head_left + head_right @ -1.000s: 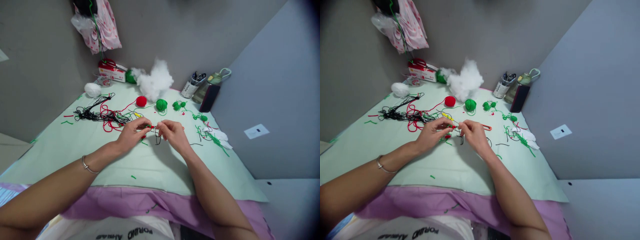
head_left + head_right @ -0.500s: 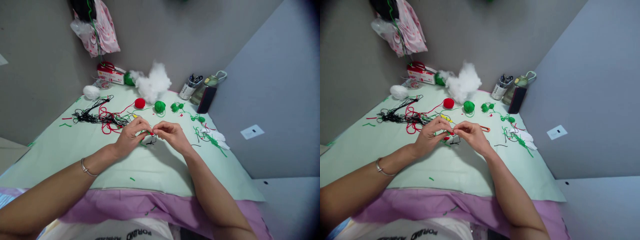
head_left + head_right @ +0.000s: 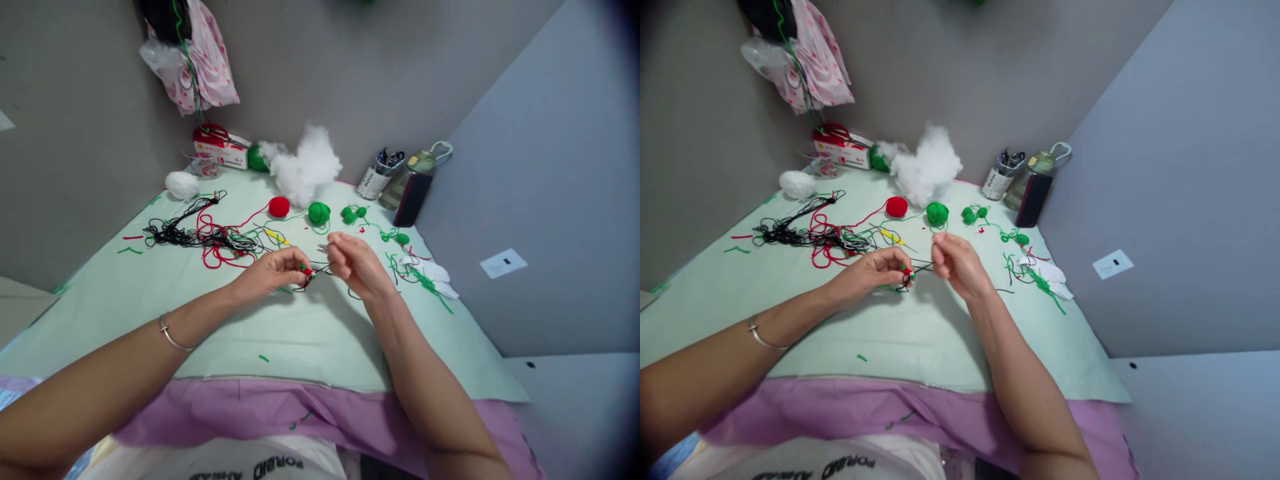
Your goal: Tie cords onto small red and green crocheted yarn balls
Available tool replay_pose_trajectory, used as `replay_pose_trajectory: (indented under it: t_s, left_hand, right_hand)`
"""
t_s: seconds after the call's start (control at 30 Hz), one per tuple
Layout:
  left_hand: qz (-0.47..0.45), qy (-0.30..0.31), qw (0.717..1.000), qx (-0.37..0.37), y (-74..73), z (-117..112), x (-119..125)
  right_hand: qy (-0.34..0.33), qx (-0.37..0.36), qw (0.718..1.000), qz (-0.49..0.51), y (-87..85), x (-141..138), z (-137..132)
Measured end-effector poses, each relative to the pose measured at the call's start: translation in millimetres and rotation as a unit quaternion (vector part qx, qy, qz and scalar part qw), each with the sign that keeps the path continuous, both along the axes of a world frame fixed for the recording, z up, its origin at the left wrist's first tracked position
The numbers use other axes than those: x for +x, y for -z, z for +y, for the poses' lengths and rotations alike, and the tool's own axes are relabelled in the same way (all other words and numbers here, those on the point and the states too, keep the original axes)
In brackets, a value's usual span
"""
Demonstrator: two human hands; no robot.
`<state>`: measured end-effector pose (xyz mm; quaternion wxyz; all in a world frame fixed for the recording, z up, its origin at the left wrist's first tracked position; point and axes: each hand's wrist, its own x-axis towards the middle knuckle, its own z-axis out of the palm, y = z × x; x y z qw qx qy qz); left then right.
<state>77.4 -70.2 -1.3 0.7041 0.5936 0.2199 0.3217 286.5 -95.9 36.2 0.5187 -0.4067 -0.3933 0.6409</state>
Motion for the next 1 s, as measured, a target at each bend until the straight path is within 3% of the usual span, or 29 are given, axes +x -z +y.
replay_pose_trajectory:
  t_s: [0.13,0.23,0.63,0.73,0.83,0.93,1.0]
  left_hand:
    - [-0.025,0.012,0.996,-0.08,-2.5,3.5,-2.7]
    - [-0.029,0.006,0.994,-0.109,-4.4,5.3,-5.1]
    - [-0.042,-0.02,0.99,-0.137,-5.2,8.0,-6.9]
    - [-0.053,-0.043,0.988,-0.142,-6.9,7.6,-6.2]
    - [-0.047,-0.039,0.987,-0.151,-7.9,7.5,-6.9]
    - [-0.047,-0.022,0.987,-0.152,-7.2,6.7,-7.4]
    - [-0.045,-0.009,0.987,-0.152,-6.3,5.4,-6.9]
  right_hand:
    - [0.186,-0.033,0.977,0.102,-1.7,35.9,16.3]
    - [0.273,-0.048,0.951,0.138,-2.7,57.2,22.8]
    - [0.375,0.036,0.923,0.08,5.6,76.2,29.0]
    - [0.327,0.09,0.941,0.014,3.1,60.6,22.8]
    - [0.173,0.171,0.959,-0.143,0.2,31.1,8.6]
    - [0.004,0.215,0.933,-0.29,1.5,1.7,-5.6]
    - [-0.025,0.242,0.906,-0.346,5.1,-10.8,-10.4]
